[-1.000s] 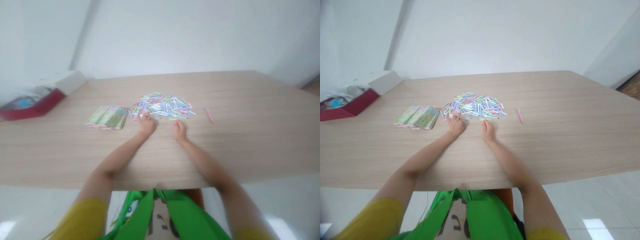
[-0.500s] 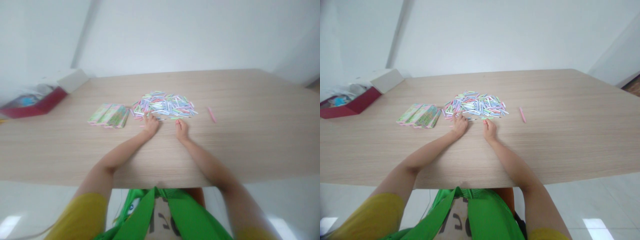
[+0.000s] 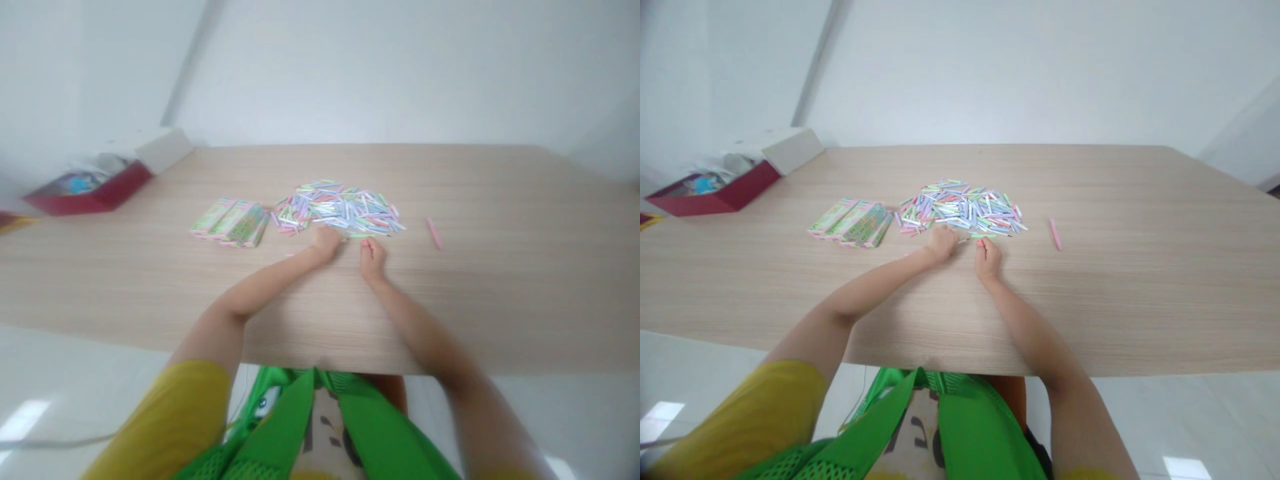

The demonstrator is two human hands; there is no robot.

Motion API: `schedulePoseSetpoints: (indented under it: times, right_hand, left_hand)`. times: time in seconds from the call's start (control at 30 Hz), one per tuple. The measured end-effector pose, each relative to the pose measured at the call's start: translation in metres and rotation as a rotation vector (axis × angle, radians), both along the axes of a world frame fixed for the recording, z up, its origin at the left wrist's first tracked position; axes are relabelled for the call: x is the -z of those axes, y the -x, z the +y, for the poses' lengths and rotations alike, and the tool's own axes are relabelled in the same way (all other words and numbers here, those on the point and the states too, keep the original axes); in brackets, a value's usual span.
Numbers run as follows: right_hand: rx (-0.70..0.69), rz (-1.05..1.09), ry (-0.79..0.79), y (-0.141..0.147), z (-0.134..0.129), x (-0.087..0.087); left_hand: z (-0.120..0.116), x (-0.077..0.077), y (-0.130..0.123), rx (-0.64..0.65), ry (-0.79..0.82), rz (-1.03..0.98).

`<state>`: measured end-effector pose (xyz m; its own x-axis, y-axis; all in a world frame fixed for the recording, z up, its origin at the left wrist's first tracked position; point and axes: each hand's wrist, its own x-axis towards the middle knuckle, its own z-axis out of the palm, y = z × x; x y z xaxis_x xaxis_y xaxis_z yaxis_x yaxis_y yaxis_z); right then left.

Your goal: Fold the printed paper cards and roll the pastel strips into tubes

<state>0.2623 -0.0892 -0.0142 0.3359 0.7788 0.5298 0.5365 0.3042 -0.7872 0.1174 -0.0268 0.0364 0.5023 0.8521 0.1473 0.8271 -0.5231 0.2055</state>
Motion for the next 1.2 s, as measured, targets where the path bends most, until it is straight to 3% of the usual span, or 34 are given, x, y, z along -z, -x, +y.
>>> schedulePoseSetpoints:
  times: [0.17,0.27,0.37,0.53,0.67,0.83,1.03,1.2]
  right_hand:
    - [-0.024,0.063,-0.007,-0.001,0.003,0.004]
    - [-0.086,0.076,0.015,0.0,0.007,0.008]
    - [-0.133,0.051,0.071,0.0,0.011,0.011]
    - [-0.095,-0.014,0.178,0.0,0.013,0.011]
    - [-0.044,-0.236,0.257,0.003,0.01,0.005]
    - [-0.038,-0.552,0.446,0.009,0.003,-0.008]
    - [-0.03,-0.709,0.553,0.011,-0.001,-0.017]
    - [-0.009,-0.703,0.501,0.011,-0.005,-0.014]
  left_hand:
    - [-0.003,-0.004,0.018,-0.05,-0.09,0.081]
    - [-0.002,-0.001,0.026,-0.108,-0.121,-0.04]
    - [0.002,0.003,0.027,-0.159,0.073,-0.393]
    - [-0.009,0.012,0.012,-0.2,0.659,-1.315]
    - [-0.032,0.022,0.002,-0.236,0.907,-1.665]
    - [-0.043,0.033,-0.002,-0.186,1.102,-1.807]
    - [-0.032,0.046,-0.004,-0.095,1.051,-1.803]
    - [-0.03,0.055,-0.003,0.067,0.931,-1.719]
